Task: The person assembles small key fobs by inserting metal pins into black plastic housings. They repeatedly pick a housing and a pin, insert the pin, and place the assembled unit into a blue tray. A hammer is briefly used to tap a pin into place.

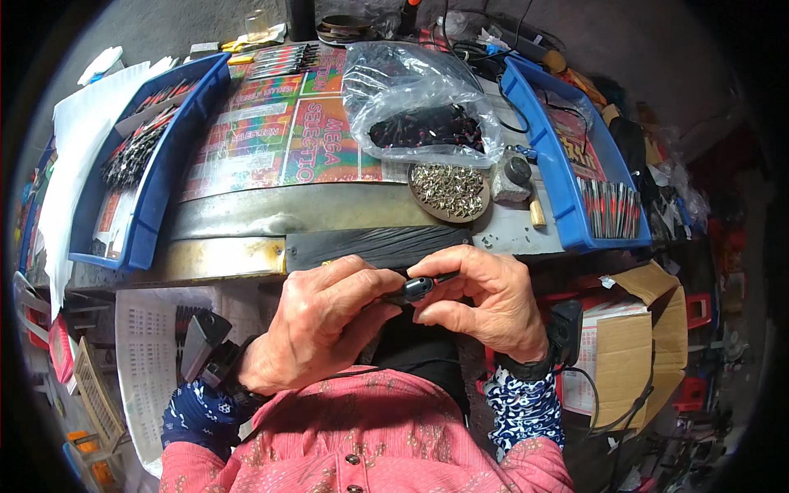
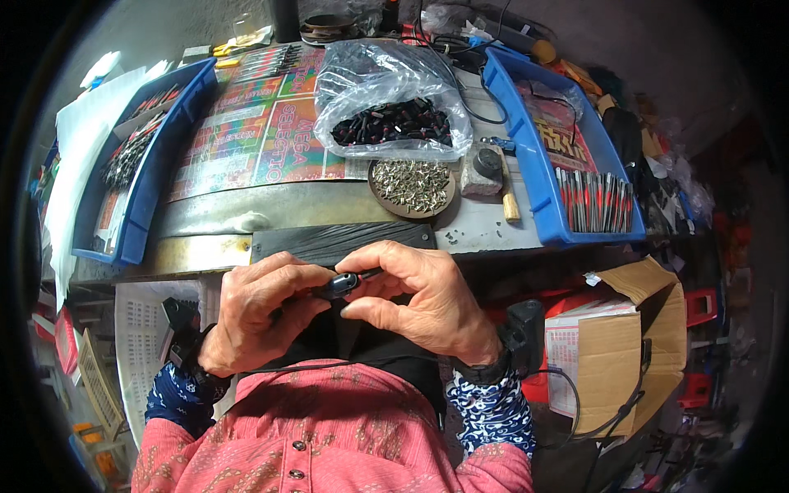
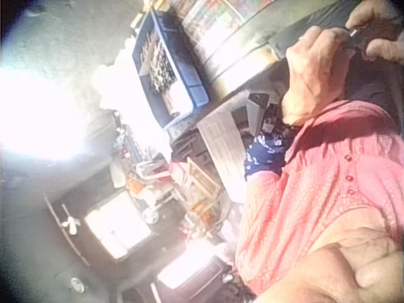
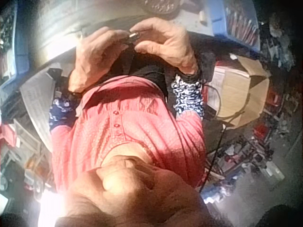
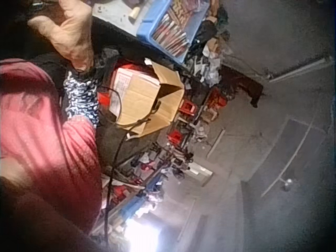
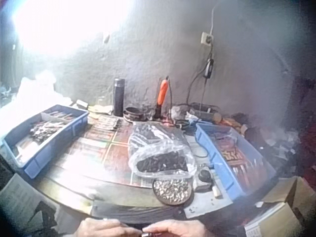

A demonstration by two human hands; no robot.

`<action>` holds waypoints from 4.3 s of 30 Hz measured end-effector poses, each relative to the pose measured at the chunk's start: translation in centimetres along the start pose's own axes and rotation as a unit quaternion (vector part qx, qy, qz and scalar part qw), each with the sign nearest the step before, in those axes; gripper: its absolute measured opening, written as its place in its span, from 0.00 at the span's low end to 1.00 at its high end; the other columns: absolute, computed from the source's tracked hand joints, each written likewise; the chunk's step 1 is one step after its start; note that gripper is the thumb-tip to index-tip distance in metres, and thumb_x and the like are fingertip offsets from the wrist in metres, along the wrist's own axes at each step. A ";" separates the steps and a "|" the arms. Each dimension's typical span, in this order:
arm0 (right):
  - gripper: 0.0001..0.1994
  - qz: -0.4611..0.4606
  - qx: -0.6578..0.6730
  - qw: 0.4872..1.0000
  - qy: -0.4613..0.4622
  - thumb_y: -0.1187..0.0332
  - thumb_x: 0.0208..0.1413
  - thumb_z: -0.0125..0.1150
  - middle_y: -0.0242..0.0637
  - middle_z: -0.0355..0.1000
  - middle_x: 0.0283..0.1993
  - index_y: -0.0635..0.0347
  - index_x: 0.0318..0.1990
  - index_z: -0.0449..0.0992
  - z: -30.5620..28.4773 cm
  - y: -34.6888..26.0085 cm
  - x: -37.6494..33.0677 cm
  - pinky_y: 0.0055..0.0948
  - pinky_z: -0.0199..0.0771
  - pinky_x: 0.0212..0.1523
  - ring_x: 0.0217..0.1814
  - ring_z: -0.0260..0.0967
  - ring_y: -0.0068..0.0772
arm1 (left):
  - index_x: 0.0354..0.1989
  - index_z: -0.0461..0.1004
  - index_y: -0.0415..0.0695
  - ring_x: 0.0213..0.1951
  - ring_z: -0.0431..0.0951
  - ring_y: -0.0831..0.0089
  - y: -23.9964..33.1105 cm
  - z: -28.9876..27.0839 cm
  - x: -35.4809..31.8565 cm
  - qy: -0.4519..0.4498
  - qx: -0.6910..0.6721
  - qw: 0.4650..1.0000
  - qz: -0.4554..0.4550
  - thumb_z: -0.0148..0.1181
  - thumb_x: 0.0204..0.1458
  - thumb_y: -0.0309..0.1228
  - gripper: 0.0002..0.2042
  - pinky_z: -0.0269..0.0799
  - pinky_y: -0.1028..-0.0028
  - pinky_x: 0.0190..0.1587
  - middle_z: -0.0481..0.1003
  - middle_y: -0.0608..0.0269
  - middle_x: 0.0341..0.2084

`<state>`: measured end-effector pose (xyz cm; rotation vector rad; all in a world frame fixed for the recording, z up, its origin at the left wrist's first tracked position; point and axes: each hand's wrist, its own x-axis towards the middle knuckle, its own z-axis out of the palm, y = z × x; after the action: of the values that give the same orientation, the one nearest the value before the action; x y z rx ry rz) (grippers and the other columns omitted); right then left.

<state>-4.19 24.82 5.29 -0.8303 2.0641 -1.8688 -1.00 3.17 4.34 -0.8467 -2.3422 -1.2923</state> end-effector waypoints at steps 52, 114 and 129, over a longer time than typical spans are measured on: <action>0.09 -0.065 -0.349 0.916 0.190 0.75 0.49 0.69 0.42 0.76 0.32 0.66 0.38 0.79 -3.0 2.9 0.8 0.30 0.73 0.32 0.30 0.75 0.36 | 0.37 0.76 0.41 0.23 0.75 0.60 -1.9 0.0 -0.1 0.016 0.081 0.997 0.005 0.70 0.40 0.24 0.13 0.69 0.66 0.25 0.73 0.59 0.23; 0.06 -0.134 -0.153 0.974 0.094 0.79 0.49 0.66 0.35 0.74 0.35 0.63 0.34 0.75 1.8 0.7 1.5 0.26 0.69 0.36 0.36 0.68 0.30 | 0.37 0.76 0.42 0.23 0.74 0.60 -0.7 0.0 -0.5 0.011 0.076 0.997 -0.006 0.69 0.42 0.27 0.13 0.69 0.65 0.24 0.70 0.59 0.22; 0.06 -0.117 -0.188 0.971 0.094 0.82 0.48 0.64 0.38 0.75 0.34 0.66 0.33 0.75 2.4 0.4 0.5 0.27 0.72 0.40 0.38 0.72 0.31 | 0.39 0.75 0.42 0.23 0.74 0.63 -0.3 0.3 -1.1 0.009 0.116 0.993 0.029 0.69 0.42 0.27 0.15 0.70 0.66 0.24 0.70 0.60 0.23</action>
<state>-3.46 22.59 4.66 -1.0602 2.5923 -1.7495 -0.39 2.89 3.41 -0.8180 -2.3749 -0.9764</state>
